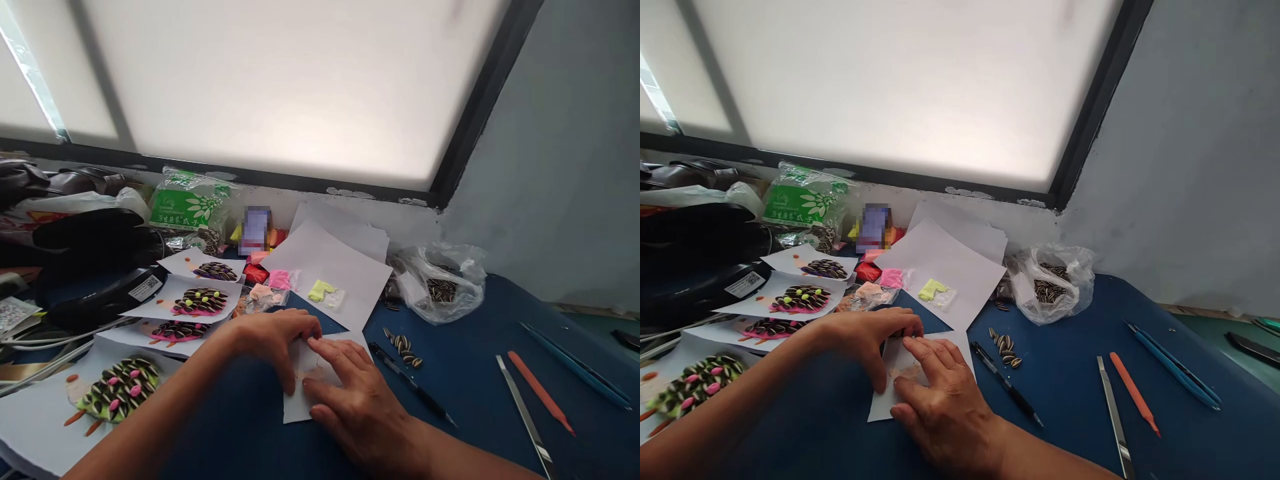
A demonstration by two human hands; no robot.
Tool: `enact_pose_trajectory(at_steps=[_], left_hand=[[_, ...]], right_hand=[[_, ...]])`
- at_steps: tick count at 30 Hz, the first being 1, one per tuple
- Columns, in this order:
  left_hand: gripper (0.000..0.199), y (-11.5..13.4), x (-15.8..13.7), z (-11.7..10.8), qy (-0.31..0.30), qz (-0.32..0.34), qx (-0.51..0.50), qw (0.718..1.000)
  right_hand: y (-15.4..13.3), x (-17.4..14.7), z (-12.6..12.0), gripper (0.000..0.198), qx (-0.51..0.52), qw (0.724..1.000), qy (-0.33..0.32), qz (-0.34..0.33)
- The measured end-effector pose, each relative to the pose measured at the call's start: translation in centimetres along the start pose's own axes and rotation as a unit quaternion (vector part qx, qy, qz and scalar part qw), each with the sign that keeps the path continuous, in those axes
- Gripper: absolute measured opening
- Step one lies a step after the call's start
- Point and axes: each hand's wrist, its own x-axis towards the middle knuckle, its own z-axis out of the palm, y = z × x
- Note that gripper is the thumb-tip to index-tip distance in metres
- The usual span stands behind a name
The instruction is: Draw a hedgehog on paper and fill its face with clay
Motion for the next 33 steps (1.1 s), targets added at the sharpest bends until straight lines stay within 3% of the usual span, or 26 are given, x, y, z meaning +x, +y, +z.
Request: enact_pose_trajectory(at_steps=[3,9,15,23,30,33], left_hand=[[0.071,0.01,0.02,0.0,0.0,-0.005,-0.004,1.0],[0.07,-0.1,0.05,0.01,-0.004,-0.011,-0.011,1.0],[0.069,-0.06,0.04,0.02,0.002,-0.01,0.009,1.0],[0.066,-0.08,0.3,0.16,0.004,-0.016,0.024,1.0],[0.066,0.0,0.16,0.16,0.006,-0.011,0.018,1.0],[0.067,0.04,0.03,0.14,0.004,-0.006,0.013,1.0]], right_hand=[[0.09,0.08,0.02,0.03,0.0,1.0,0.013,0.006],[-0.06,0.25,0.04,0.028,-0.01,0.999,-0.042,0.017],[0.0,-0.07,0.03,0.035,0.012,0.999,-0.03,0.039],[0.13,0.77,-0.46,0.039,0.044,0.991,-0.115,0.052],[0.04,-0.04,-0.04,0.037,0.014,0.998,-0.02,0.063],[-0.13,0.07,-0.18,0.034,0.013,0.997,-0.037,0.061]])
